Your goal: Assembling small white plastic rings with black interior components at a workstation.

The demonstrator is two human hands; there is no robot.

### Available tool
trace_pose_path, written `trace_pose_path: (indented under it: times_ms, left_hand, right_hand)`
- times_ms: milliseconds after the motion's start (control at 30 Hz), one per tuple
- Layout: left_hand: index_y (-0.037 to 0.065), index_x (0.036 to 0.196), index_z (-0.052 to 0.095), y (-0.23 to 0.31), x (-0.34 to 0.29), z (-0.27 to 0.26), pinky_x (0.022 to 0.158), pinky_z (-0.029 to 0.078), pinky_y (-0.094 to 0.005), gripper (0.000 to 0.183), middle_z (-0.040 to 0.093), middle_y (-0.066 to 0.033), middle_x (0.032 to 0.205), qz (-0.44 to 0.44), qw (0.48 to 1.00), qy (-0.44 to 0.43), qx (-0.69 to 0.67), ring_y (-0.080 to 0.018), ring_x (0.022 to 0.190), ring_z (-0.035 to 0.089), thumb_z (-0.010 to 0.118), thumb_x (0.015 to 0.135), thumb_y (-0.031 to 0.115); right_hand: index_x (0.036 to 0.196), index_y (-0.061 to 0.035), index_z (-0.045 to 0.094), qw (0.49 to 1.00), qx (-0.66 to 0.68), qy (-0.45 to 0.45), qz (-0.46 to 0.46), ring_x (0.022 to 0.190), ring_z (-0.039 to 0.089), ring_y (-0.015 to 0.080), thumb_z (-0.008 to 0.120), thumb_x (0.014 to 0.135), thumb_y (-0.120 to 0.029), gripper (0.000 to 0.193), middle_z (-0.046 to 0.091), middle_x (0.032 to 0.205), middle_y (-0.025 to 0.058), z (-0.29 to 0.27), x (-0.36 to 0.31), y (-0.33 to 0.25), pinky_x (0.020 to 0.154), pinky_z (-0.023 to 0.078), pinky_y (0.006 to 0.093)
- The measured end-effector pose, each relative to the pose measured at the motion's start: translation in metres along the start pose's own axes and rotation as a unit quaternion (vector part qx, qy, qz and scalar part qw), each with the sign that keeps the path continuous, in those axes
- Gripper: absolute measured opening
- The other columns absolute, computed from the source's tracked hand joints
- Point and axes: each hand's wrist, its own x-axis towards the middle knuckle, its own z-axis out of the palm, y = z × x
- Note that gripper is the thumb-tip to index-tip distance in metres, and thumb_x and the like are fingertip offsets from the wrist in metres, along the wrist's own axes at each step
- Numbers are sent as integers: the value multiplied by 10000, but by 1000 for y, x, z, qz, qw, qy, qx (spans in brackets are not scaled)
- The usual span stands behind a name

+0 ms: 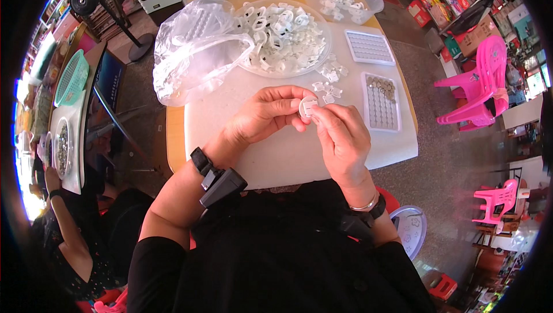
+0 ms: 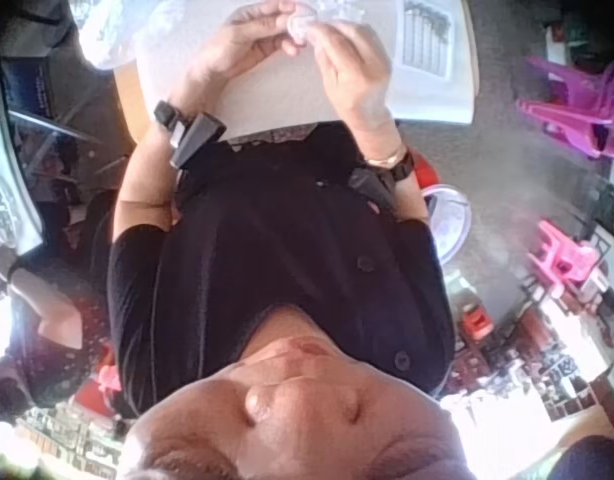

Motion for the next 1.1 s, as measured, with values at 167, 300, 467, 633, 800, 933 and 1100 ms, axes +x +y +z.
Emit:
trace_pose_path:
  times_ms: [167, 300, 467, 633, 800, 933, 1100]
  left_hand:
    - [-46, 1183, 537, 1, 0, 0, 732, 543, -278, 358, 627, -86, 995, -4, 1000, 3, 6, -144, 832, 626, 588, 918, 188]
    - [-38, 1183, 560, 0, 0, -3, 785, 531, -306, 316, 636, -96, 1025, -2, 1000, -17, -10, -158, 855, 623, 565, 933, 154]
    - [-37, 1184, 561, 0, 0, -3, 786, 531, -306, 317, 639, -88, 1019, -3, 1000, -16, -6, -154, 843, 624, 574, 928, 149]
    - [-34, 1179, 567, 0, 0, -1, 790, 530, -309, 317, 640, -86, 1016, -4, 1000, -14, 6, -153, 843, 622, 582, 923, 152]
    - [-30, 1175, 574, -1, -1, -2, 787, 533, -315, 314, 642, -91, 1015, -9, 1000, -18, 16, -161, 861, 619, 584, 923, 157]
    - [-27, 1173, 578, -1, -1, -1, 784, 534, -316, 311, 644, -95, 1015, -7, 999, -23, 25, -166, 876, 619, 583, 924, 158]
    - [-28, 1165, 584, -1, -1, 2, 792, 531, -311, 306, 644, -98, 1023, -3, 999, -19, 33, -166, 884, 619, 583, 926, 164]
  right_hand:
    - [1027, -33, 625, 1000, -5, -5, 2, 740, 559, 249, 660, 676, 106, 379, 586, 885, 76, 0, 0, 0, 648, 469, 351]
    - [1030, -36, 624, 1000, -9, -7, 8, 742, 558, 248, 655, 677, 108, 382, 580, 880, 74, 0, 0, 0, 652, 469, 350]
    - [1021, -44, 625, 1000, -1, -7, 16, 747, 559, 246, 653, 689, 102, 364, 582, 884, 69, -1, 0, -1, 662, 473, 348]
    - [1011, -46, 629, 1000, 7, -8, 29, 753, 562, 247, 654, 704, 95, 339, 583, 883, 69, -2, 0, -3, 665, 474, 351]
    - [995, -48, 638, 998, 18, -8, 53, 739, 574, 236, 645, 757, 76, 268, 582, 873, 75, -3, 0, -5, 647, 479, 334]
    - [961, -25, 648, 985, 97, -6, 143, 766, 608, 188, 620, 842, 27, 132, 595, 903, 97, -5, 0, -4, 656, 505, 283]
    - [969, -42, 643, 981, 124, 6, 147, 744, 615, 213, 621, 827, 46, 169, 592, 872, 88, -3, -1, -1, 633, 492, 294]
